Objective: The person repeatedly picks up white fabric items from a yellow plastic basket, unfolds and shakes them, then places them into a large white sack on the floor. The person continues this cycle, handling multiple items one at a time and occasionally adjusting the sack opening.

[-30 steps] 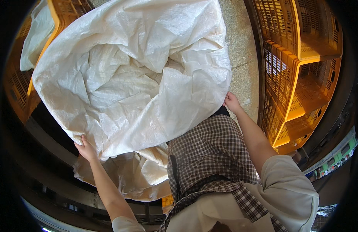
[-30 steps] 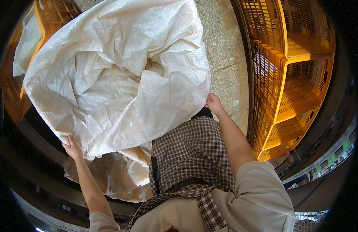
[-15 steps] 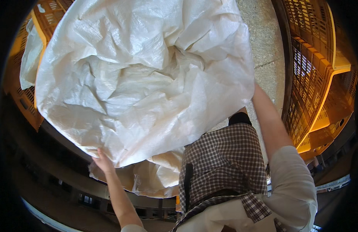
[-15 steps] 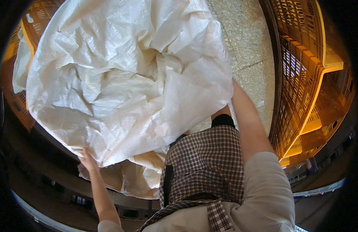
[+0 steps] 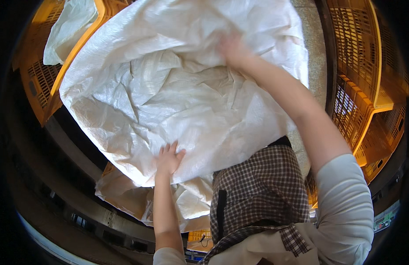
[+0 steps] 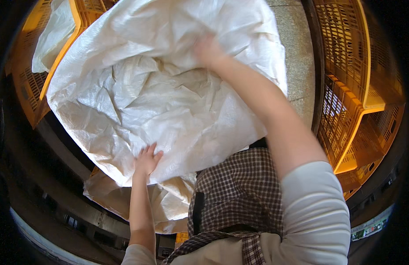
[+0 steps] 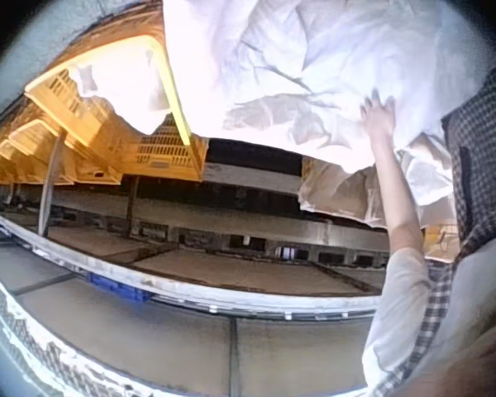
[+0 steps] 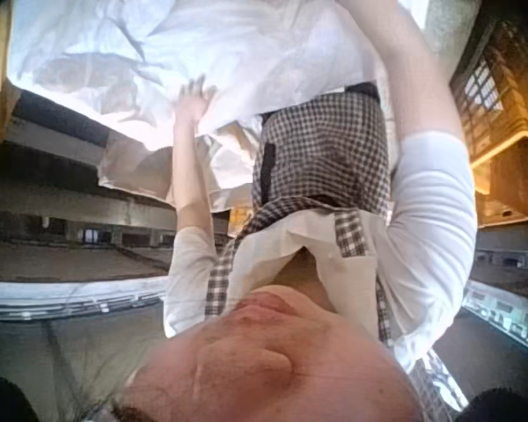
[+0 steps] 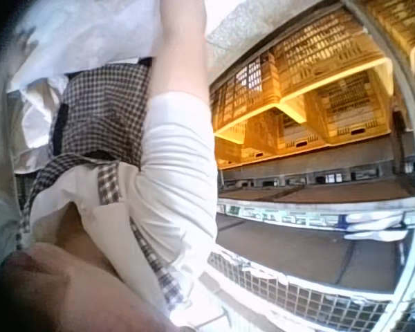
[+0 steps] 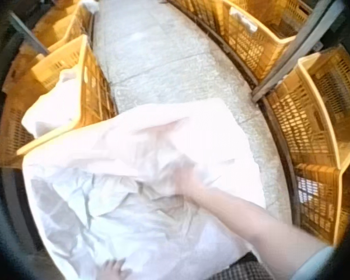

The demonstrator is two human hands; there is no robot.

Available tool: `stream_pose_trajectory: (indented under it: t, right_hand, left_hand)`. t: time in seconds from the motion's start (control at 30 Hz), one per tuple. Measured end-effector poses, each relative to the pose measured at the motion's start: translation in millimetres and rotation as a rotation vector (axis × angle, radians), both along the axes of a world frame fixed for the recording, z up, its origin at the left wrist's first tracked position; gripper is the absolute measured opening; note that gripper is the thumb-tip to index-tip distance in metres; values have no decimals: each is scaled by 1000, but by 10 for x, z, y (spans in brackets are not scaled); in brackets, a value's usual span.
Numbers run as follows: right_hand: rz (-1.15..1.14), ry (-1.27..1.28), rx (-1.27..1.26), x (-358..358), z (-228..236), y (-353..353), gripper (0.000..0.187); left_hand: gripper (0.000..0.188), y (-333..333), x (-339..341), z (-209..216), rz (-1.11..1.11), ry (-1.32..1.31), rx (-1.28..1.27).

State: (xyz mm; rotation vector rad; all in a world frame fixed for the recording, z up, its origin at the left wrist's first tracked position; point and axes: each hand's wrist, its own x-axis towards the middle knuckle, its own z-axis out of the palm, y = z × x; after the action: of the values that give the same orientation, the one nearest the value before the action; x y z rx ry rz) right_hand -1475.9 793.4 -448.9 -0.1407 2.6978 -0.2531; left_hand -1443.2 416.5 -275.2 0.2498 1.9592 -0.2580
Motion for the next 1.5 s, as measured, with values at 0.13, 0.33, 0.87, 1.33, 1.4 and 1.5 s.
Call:
stream_pose_trajectory:
  t: [0.13, 0.33, 0.87, 1.33, 1.4, 1.5]
  right_hand:
    - [-423, -186, 31, -572, -424, 248, 33]
    - [-240, 460, -234, 207, 866, 472, 48]
    - [-948, -603, -1369, 518, 1394, -371, 41]
    - [-959, -486, -1061, -292, 1755, -2757, 39]
    - [-962, -451, -1104, -308, 1704, -2794, 39]
    - [-856, -519, -1114, -337, 1628, -2819, 49]
  left_hand:
    - [62, -256, -147, -112, 270, -110, -67]
    - [65, -646, -449, 521, -124, 1005, 333]
    - [42, -2448, -1941, 1359, 766, 1260, 124]
    - [45, -135, -386, 1087, 582, 888, 684]
    - [45, -70, -161, 1134, 763, 781, 628]
    - [48, -38, -2, 1183, 782, 656, 561]
